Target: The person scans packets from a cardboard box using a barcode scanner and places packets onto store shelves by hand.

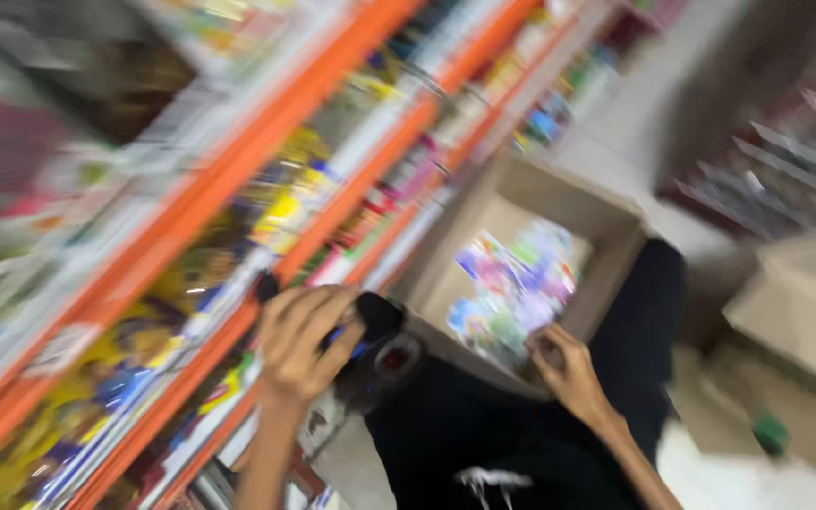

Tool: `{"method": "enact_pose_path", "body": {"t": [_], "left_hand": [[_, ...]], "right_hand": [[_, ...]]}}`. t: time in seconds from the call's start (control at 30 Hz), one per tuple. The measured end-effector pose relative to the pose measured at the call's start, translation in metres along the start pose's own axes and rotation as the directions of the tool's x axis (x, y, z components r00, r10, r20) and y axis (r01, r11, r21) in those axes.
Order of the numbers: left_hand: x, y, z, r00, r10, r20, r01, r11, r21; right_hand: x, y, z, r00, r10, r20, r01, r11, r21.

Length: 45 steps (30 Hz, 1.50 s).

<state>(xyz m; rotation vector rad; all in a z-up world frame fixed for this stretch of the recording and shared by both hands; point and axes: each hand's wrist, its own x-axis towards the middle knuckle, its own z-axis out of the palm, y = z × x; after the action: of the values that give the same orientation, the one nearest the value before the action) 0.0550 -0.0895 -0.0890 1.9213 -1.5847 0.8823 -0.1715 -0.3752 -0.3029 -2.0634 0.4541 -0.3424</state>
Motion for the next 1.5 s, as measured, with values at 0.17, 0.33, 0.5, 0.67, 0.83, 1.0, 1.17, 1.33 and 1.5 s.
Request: {"method": "enact_pose_path", "body": {"t": [0.17,0.33,0.5,0.67,0.83,1.0,1.17,1.33,1.5], "left_hand": [[-0.04,0.058,0.179,0.887,-0.201,0.416,0.394,0.799,-0.454],[-0.067,0.091,0.265,0.845,-0.166,0.508,0.441,0.754,-0.488],[-0.081,0.094,0.288,0.819,-0.204,0.536,0.435,0.83,-0.349],[-0.085,0.102,0.294,0.757,-0.326,0.566,0.543,0.796,-0.268],[-0.073,0.101,0.297,0.756,-0.337,0.561,0.557,0.781,-0.282],[-0.077,0.104,0.295,0.742,-0.363,0.564,0.577,0.773,-0.263],[-0.083,0.103,0.295,0.74,-0.39,0.548,0.583,0.778,-0.233],[-0.079,0.106,0.295,0.719,-0.416,0.557,0.605,0.769,-0.206],[-0.086,0.105,0.303,0.706,-0.443,0.553,0.632,0.746,-0.209]], "right_hand": [[-0.035,-0.002,-0.029,0.996,-0.01,0.088,0.03,0.973,-0.23],[-0.025,-0.017,-0.028,0.992,0.006,0.13,0.024,0.973,-0.23],[-0.023,0.001,-0.006,0.989,-0.066,0.135,0.108,0.938,-0.33],[-0.028,0.021,0.003,0.916,0.177,0.36,0.013,0.884,-0.468],[-0.018,0.058,0.022,0.89,0.11,0.442,0.216,0.753,-0.622],[0.049,0.148,0.053,0.918,0.184,0.35,0.213,0.516,-0.83],[0.118,0.229,0.059,0.805,0.431,0.408,0.199,0.451,-0.87],[0.115,0.269,0.074,0.808,0.442,0.39,0.2,0.417,-0.887],[0.109,0.266,0.08,0.731,0.455,0.508,0.256,0.507,-0.823]]}}
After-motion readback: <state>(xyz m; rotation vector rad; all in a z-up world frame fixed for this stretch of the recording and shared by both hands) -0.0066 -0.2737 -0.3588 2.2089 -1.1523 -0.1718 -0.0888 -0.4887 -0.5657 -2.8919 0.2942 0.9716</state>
